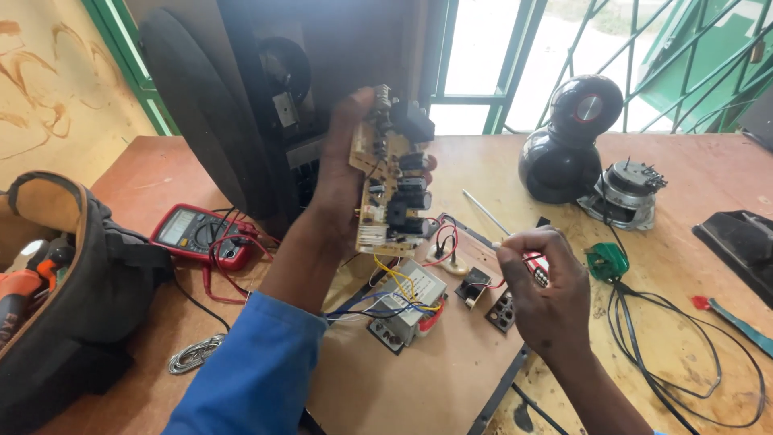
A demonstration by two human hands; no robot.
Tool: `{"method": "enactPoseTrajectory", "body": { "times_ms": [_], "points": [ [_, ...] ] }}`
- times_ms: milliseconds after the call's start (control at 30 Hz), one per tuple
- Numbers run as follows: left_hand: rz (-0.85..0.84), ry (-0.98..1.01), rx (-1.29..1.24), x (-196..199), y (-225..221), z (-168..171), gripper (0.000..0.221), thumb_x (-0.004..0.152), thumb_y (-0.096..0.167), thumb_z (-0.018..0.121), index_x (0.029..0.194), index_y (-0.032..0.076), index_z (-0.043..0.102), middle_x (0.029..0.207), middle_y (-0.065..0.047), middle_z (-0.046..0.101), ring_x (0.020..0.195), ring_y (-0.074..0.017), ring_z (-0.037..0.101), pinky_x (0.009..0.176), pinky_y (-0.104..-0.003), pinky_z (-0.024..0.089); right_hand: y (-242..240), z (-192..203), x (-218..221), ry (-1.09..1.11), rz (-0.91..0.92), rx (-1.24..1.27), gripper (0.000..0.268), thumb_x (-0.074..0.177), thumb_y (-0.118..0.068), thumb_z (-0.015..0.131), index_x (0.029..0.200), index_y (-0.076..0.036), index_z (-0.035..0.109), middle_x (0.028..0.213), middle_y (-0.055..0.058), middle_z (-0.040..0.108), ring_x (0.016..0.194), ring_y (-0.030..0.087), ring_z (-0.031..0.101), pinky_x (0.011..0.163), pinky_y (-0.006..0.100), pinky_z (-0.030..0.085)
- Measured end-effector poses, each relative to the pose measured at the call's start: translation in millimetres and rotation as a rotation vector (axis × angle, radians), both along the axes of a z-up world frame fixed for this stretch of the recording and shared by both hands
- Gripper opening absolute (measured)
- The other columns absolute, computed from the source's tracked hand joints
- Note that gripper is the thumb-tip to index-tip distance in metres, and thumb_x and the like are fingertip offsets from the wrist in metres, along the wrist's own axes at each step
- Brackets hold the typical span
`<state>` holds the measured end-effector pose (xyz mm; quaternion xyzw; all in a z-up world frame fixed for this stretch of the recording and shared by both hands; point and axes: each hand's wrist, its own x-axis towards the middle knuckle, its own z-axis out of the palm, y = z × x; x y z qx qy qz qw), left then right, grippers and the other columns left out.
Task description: Disassembling a speaker by removing the back panel screws and extracting the internal circuit board for repair or inspection.
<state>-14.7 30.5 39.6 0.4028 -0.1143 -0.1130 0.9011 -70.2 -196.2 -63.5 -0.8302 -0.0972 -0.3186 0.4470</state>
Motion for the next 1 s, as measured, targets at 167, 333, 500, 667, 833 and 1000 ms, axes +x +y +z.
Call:
{"method": "enactPoseTrajectory", "body": {
  "times_ms": [167, 333, 500, 667, 833, 1000],
  "points": [
    [-0.409, -0.119, -0.233, 15, 13, -20, 0.084, 0.081, 0.068, 0.061, 0.118, -0.007, 0.067, 0.106, -0.020, 0.072, 0.095, -0.0311, 0.072, 0.087, -0.045, 0.060, -1, -4, 18, 0.059, -0.127, -0.159, 0.020, 0.094, -0.018, 0.061, 0.109, -0.014, 0.072, 0.106, 0.005, 0.071, 0.103, 0.025, 0.062, 0.091, 0.042, 0.046],
    [-0.732, -0.137, -0.369, 27, 13, -35, 0.103, 0.087, 0.073, 0.056, 0.143, -0.013, 0.051, 0.132, -0.029, 0.065, 0.123, -0.0387, 0.065, 0.112, -0.051, 0.050, -17, -14, 26, 0.194, -0.177, -0.313, 0.067, 0.095, -0.042, 0.054, 0.148, -0.002, 0.053, 0.141, 0.020, 0.058, 0.130, 0.039, 0.045, 0.108, 0.052, 0.035],
    [-0.792, -0.306, -0.307, 15, 0, -28, 0.088, 0.097, 0.063, 0.059, 0.143, -0.011, 0.056, 0.135, -0.033, 0.063, 0.122, -0.0406, 0.067, 0.109, -0.049, 0.056, -15, -2, 16, -0.093, -0.240, -0.454, 0.071, 0.102, -0.041, 0.051, 0.149, 0.012, 0.047, 0.154, 0.031, 0.046, 0.146, 0.043, 0.035, 0.121, 0.054, 0.023],
    [-0.355, -0.755, 0.174, 0, -11, -25, 0.066, 0.106, 0.054, 0.047, 0.148, 0.004, 0.048, 0.148, -0.027, 0.053, 0.133, -0.0402, 0.055, 0.111, -0.055, 0.050, 0, 49, -20, 0.164, -0.087, -0.084, 0.068, 0.093, -0.053, 0.049, 0.142, -0.008, 0.058, 0.149, 0.015, 0.057, 0.128, 0.034, 0.054, 0.102, 0.050, 0.044],
    [0.021, -0.526, 0.844, -69, -45, 50, 0.106, 0.050, 0.083, 0.040, 0.121, 0.012, 0.071, 0.129, -0.015, 0.076, 0.117, -0.0290, 0.072, 0.095, -0.046, 0.056, -3, 77, -44, 0.277, 0.039, 0.125, 0.056, 0.085, -0.042, 0.047, 0.133, -0.019, 0.064, 0.143, 0.004, 0.068, 0.129, 0.025, 0.064, 0.102, 0.054, 0.053],
    [0.190, -0.452, 1.306, -92, -65, 69, 0.152, 0.021, 0.080, 0.027, 0.153, 0.006, 0.046, 0.117, -0.006, 0.074, 0.090, -0.0160, 0.072, 0.071, -0.035, 0.057, -21, 76, -35, 0.131, 0.807, 0.373, 0.045, 0.089, -0.037, 0.072, 0.109, 0.004, 0.073, 0.078, 0.004, 0.072, 0.080, 0.017, 0.067, 0.078, 0.032, 0.058]
  ]
}}
